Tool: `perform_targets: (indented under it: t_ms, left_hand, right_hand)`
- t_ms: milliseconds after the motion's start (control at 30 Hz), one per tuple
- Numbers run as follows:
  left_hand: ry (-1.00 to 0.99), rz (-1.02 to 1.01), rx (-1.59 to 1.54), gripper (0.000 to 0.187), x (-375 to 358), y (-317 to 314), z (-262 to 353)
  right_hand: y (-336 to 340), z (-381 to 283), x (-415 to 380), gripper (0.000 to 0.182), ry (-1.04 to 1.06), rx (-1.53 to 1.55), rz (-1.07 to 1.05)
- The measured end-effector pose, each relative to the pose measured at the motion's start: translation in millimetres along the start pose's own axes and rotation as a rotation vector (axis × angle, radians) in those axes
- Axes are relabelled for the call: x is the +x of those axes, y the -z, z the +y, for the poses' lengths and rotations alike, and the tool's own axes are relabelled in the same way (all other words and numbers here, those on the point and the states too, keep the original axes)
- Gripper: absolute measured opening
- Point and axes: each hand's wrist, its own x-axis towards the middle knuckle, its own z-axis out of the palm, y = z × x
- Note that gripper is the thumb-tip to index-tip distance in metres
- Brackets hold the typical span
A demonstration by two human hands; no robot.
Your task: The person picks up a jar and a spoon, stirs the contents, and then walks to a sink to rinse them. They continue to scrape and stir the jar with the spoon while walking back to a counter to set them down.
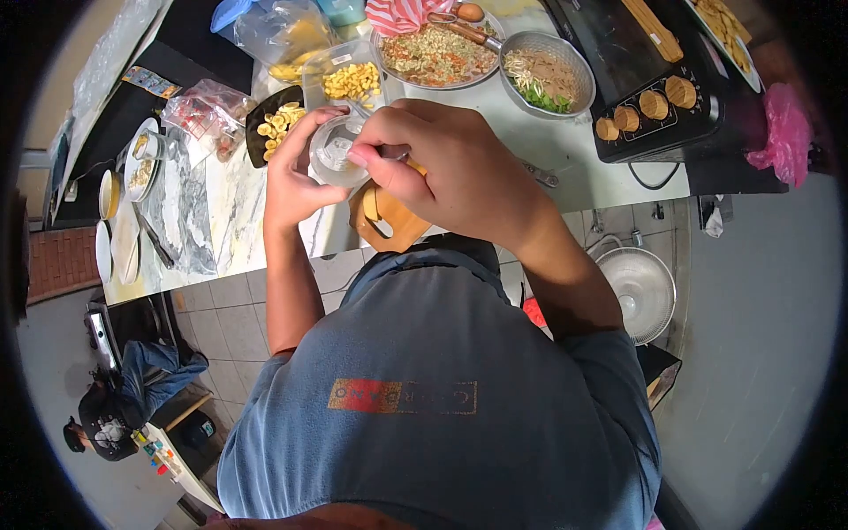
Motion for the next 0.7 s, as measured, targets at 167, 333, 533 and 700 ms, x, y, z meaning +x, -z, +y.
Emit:
perform_targets:
  t_ms: [167,333,533,700]
  left_hand:
    - [-0.007,0.006,-0.023,0.068,-2.8,1.2,-1.7]
    - [0.0,0.002,-0.017,0.068,-2.8,2.8,0.1]
    - [-0.01,0.012,-0.026,0.068,-3.4,2.3,-2.5]
    - [-0.061,-0.014,0.013,0.068,-1.3,3.7,-0.4]
  right_hand:
    - [-3.0,3.0,-1.6,0.012,-0.025,0.021,0.013]
    - [-4.5,1.6,-2.9,0.012,-0.023,0.044,0.015]
    - [-4.0,-0.3,-6.3,0.012,-0.014,0.038,0.007]
    - [-4.0,2.5,-8.2,0.011,0.041,-0.001,-0.012]
